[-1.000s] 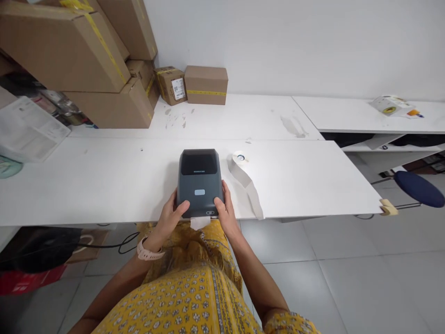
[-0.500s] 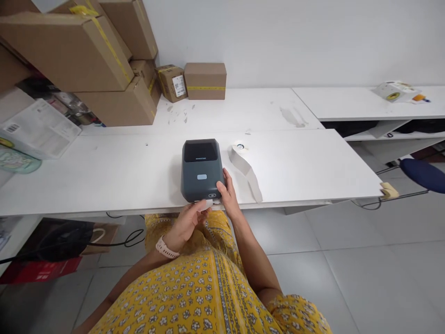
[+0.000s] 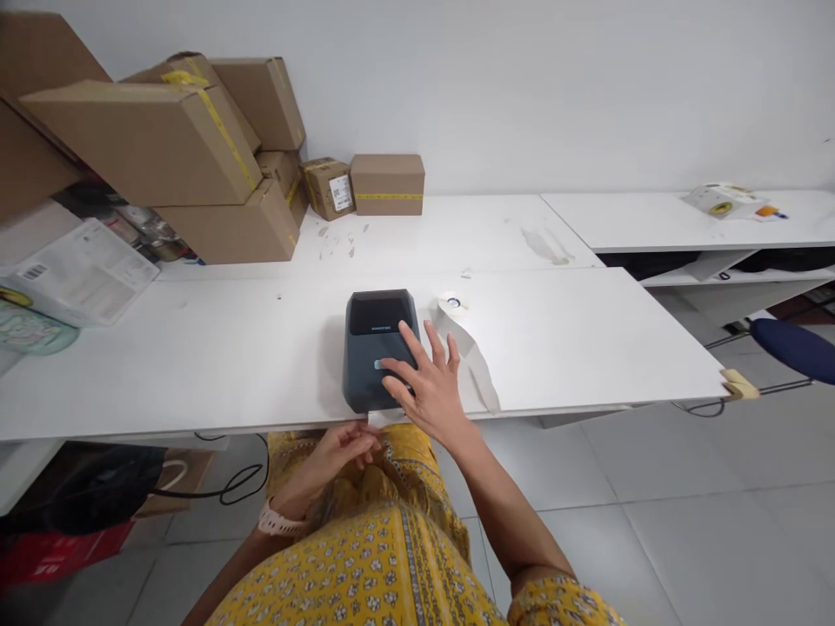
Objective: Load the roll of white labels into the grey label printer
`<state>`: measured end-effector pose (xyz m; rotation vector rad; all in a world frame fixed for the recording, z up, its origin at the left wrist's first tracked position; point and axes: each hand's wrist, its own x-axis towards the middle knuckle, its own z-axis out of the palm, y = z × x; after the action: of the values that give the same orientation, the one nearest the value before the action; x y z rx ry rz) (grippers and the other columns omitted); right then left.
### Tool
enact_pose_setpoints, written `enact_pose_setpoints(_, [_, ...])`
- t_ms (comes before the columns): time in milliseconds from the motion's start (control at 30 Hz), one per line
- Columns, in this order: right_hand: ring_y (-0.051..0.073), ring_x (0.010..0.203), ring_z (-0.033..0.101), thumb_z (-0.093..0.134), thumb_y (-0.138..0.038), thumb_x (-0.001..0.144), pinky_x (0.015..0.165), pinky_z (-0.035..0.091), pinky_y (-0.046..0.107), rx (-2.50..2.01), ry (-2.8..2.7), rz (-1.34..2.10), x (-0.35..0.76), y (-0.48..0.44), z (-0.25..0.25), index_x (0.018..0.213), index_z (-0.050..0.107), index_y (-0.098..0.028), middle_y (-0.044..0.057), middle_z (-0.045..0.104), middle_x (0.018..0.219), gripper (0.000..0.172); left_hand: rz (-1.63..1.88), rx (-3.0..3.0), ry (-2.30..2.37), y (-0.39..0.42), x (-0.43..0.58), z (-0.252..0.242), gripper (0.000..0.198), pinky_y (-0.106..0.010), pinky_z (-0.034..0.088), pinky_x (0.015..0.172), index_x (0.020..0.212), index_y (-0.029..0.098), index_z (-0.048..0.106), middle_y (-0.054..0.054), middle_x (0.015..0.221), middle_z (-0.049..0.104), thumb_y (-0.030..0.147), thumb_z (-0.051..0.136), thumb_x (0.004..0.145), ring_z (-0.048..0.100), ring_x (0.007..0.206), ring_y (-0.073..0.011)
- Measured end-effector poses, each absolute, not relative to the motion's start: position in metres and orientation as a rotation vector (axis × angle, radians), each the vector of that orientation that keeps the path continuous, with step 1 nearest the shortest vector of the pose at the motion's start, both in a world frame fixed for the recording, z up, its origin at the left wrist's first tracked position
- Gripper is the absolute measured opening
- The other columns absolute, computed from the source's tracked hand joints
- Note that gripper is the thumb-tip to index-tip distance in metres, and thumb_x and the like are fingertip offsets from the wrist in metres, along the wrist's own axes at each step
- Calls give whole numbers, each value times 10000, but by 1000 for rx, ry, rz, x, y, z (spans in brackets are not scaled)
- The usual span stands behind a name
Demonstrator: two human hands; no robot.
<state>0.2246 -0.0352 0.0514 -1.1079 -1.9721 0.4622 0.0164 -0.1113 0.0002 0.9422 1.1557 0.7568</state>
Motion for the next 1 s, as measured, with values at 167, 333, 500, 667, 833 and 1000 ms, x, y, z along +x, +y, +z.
enact_pose_setpoints(167, [355,1562,203,610,-503,953,1239,-105,644,-1168,-2126,306,218,-33,44,1188,685,-405,-59,443,1593,266,1071,971,1422,-99,-5,7,427,-278,503,665,985,163,726,-70,897,734,559,683,832,651,771,-173])
enact_pose_setpoints(333, [336,1575,165,411,-568,1018,1233,144,656,-1228,-2045,329,225,-41,27,1335,598,-336,19,336,1660,435,1386,1047,1471,-83,6,19,487,-402,468,1084,1329,255,621,-91,1448,589,537,567,936,526,1355,-266])
enact_pose_setpoints(500, [295,1551,265,239,-599,1037,1210,309,623,-1184,-1587,632,241,-35,12,1560,310,-371,28,284,1678,574,1424,1045,1401,-77,13,18,503,-421,404,1175,1427,291,539,-66,1551,497,510,521,975,429,1455,-265])
enact_pose_setpoints(667, [267,1579,180,197,-675,1008,1271,235,584,-953,-1590,654,231,-5,33,1596,187,-422,-58,198,1700,641,1420,1028,1424,-69,18,10,522,-424,387,1188,1416,274,530,-85,1545,497,498,576,946,429,1458,-270])
enact_pose_setpoints(833, [289,1549,266,105,-727,976,1259,284,552,-875,-1666,452,205,41,73,1614,119,-371,13,208,1680,731,1352,988,1426,-64,29,2,698,-434,374,1201,1514,279,394,-101,1638,361,478,650,896,342,1514,-281])
enact_pose_setpoints(1000, [302,1565,207,107,-713,990,1241,279,565,-916,-1742,279,192,95,99,1618,-43,-361,46,161,1676,736,1286,959,1373,-62,34,6,769,-408,388,1192,1540,237,340,-118,1627,379,440,668,875,393,1485,-278])
